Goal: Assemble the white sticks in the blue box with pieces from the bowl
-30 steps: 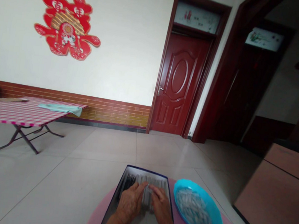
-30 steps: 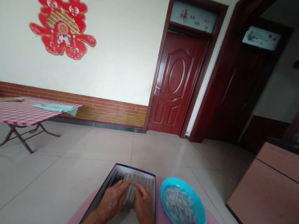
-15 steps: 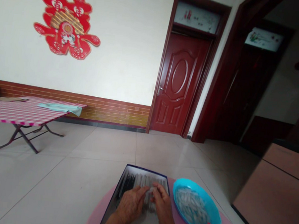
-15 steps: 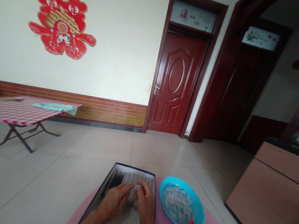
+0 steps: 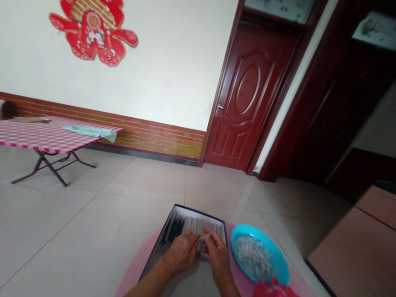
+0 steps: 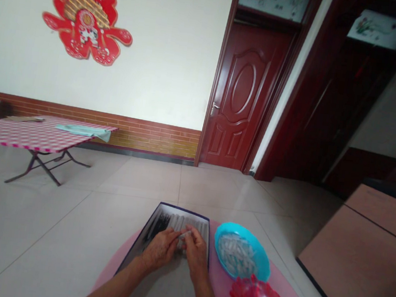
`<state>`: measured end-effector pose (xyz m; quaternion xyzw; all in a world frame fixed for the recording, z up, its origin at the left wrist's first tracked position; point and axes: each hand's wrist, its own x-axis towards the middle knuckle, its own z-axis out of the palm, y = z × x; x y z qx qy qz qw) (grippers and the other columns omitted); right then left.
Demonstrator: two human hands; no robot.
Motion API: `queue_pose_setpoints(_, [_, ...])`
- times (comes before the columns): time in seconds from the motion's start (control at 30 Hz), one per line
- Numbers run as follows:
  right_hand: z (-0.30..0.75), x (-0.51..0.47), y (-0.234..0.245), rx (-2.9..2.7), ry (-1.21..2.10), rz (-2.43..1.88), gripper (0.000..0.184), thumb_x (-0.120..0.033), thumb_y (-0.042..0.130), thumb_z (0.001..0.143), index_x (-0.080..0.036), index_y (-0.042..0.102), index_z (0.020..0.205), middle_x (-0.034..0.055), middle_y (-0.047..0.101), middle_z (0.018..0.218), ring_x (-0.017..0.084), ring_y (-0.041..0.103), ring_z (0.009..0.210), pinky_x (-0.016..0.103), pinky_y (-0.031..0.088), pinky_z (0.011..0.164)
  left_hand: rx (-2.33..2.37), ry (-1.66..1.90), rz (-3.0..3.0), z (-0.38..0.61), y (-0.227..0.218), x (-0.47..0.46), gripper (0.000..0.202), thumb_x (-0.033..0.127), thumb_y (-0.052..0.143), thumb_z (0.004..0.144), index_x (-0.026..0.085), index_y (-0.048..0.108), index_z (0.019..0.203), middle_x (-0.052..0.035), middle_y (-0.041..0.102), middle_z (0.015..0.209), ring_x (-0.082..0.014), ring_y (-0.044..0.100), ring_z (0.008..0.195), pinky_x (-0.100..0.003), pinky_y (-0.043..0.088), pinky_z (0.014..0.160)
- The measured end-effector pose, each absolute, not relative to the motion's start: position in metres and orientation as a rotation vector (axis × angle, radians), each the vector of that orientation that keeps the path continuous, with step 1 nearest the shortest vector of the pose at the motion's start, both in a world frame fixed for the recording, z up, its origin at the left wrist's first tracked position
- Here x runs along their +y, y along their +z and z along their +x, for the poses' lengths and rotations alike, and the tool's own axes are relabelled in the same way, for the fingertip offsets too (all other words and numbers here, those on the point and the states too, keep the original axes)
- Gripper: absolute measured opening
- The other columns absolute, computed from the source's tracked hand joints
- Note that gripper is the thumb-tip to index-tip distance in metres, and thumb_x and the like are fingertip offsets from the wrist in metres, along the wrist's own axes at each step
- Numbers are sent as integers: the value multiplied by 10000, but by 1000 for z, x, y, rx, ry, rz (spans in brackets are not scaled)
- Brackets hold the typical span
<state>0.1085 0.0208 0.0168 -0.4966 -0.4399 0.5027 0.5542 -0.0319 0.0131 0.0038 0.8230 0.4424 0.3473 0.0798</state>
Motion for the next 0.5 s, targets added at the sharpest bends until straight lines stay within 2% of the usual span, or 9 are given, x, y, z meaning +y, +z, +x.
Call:
queue_pose_setpoints(0.17, [110,23,13,-1064,1194,-1195,445,-437,660,643,-185,659,1011,50,726,905,193,653,757,281,504,616,1409,1010,2456,-31,1,14,306,186,313,907,131,613,934,-93,590,843,-194,593,744,-332,504,717])
queue_pose_setpoints(0.5, [112,21,11,-1024,1282,-1199,417,-426,686,634,-169,659,961,64,733,917,213,673,809,300,517,672,1495,862,2478,-30,10,8,284,165,344,892,131,621,948,-94,612,840,-182,605,716,-290,500,695])
